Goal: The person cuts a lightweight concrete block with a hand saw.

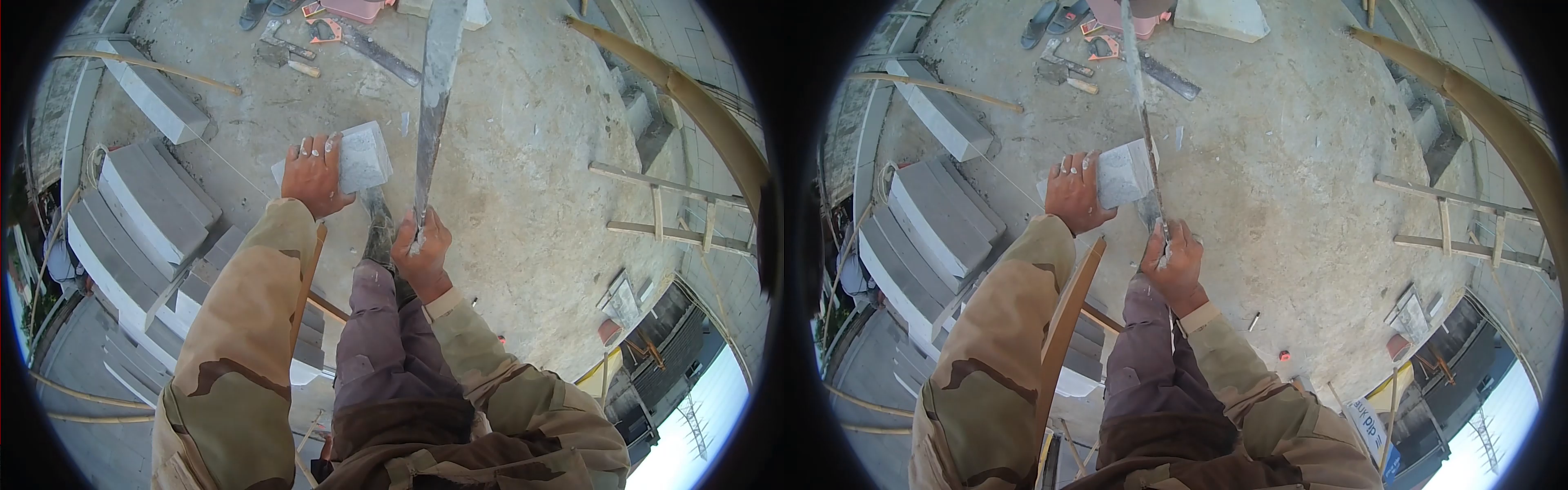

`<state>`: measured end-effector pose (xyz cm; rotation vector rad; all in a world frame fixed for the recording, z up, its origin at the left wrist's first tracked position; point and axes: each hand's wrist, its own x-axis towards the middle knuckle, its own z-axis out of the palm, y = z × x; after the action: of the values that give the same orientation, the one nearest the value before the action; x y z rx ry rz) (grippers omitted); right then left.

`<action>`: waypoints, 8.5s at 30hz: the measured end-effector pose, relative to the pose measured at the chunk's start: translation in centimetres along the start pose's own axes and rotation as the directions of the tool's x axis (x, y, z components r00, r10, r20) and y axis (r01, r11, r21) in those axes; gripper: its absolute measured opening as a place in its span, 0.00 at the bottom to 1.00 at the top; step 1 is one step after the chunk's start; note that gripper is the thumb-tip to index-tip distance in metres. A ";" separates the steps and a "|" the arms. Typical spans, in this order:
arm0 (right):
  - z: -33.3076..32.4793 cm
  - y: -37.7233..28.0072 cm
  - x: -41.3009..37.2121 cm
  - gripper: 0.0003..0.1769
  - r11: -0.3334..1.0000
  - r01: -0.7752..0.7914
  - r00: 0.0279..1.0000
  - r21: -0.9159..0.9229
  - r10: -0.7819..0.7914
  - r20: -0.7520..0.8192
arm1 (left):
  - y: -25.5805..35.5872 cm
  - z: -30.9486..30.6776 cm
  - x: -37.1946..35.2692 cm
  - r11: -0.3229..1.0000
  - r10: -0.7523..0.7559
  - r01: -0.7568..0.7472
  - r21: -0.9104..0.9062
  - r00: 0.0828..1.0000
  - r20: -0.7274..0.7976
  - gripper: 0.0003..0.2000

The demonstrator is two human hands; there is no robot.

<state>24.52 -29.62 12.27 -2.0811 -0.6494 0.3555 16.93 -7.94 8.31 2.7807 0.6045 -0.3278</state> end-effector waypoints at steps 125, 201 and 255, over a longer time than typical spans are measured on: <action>1.4 3.3 0.5 0.13 0.968 -0.225 0.942 -0.111 0.245 0.227 | -0.8 -0.1 0.3 0.993 0.031 -0.020 -0.120 0.996 0.086 0.54; 3.4 7.7 1.0 0.15 0.965 -0.249 0.961 0.078 0.236 0.142 | 0.0 0.0 0.7 0.997 -0.015 0.011 0.079 0.999 0.050 0.55; 0.3 5.2 -0.6 0.18 0.927 -0.368 0.837 -0.075 0.365 0.407 | 0.1 -0.4 0.1 0.997 -0.012 0.009 0.078 0.999 0.041 0.52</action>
<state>25.53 -32.11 7.75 -2.1367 -0.4808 1.0433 17.18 -7.88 8.71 2.8382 0.6088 -0.4182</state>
